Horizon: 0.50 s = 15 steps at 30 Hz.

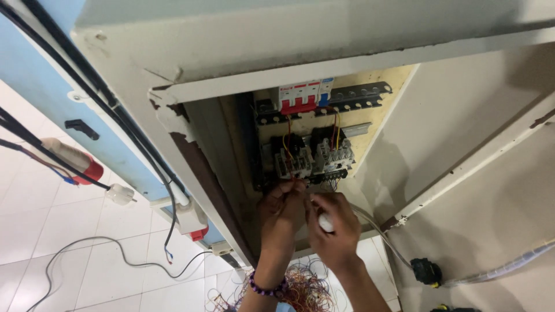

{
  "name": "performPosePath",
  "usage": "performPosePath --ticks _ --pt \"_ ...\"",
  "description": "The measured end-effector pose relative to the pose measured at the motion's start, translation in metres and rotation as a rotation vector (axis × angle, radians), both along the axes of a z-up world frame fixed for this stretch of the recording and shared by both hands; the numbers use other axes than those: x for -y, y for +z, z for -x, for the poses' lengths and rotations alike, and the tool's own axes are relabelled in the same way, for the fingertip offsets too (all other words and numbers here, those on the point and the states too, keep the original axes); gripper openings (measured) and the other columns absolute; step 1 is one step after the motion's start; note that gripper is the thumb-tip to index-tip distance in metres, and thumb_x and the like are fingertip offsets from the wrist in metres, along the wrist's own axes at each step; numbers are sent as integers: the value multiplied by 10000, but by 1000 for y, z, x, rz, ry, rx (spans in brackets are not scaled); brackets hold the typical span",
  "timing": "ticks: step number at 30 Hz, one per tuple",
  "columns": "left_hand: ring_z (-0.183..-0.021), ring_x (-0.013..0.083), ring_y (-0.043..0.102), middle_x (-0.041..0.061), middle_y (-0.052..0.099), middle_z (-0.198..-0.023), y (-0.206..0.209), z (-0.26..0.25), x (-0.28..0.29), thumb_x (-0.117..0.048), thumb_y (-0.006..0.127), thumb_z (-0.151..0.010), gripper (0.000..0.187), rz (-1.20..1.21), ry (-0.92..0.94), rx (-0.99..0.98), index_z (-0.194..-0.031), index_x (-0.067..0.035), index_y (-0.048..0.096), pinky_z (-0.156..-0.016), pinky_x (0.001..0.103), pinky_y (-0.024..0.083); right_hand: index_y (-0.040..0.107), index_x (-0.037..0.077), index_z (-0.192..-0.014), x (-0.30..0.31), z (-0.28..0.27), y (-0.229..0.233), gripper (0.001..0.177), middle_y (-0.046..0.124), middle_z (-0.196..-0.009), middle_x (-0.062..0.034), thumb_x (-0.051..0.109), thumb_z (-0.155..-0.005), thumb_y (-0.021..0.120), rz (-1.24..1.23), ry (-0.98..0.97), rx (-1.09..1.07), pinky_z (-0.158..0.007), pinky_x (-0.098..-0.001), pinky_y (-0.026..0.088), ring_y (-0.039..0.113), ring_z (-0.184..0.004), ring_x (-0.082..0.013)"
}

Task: Wiring and securing components inside an electrical control panel using a screwdriver.

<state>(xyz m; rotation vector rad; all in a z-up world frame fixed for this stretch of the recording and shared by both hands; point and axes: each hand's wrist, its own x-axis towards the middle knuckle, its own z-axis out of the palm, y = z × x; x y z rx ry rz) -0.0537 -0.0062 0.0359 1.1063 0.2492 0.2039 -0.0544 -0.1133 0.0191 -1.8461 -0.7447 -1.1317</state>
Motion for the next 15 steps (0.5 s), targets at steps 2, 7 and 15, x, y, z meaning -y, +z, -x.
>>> performPosePath --ticks 2,7,15 --pt "-947 183 718 75 782 -953 -9 -6 -1 -40 682 -869 69 19 7 70 -901 -64 738 -897 320 551 680 51 -1171 3 11 9 243 752 -927 -64 117 -939 707 -253 120 -362 -595 -225 599 708 -732 -126" --pt "-978 171 733 86 808 -1037 -5 -6 -3 -149 688 -888 219 -36 -30 19 -1042 -35 794 -847 283 547 634 12 -921 7 2 16 201 619 -661 -124 207 -970 642 -935 769 -1060 -282 -262 311 425 -328 -132" --pt "-720 133 641 81 743 -874 -8 -7 -4 -123 702 -936 184 36 -66 158 -1045 11 767 -634 262 494 593 30 -923 12 -15 4 138 558 -743 -28 157 -944 644 -1131 1043 -1450 -292 -227 269 375 -373 -82"
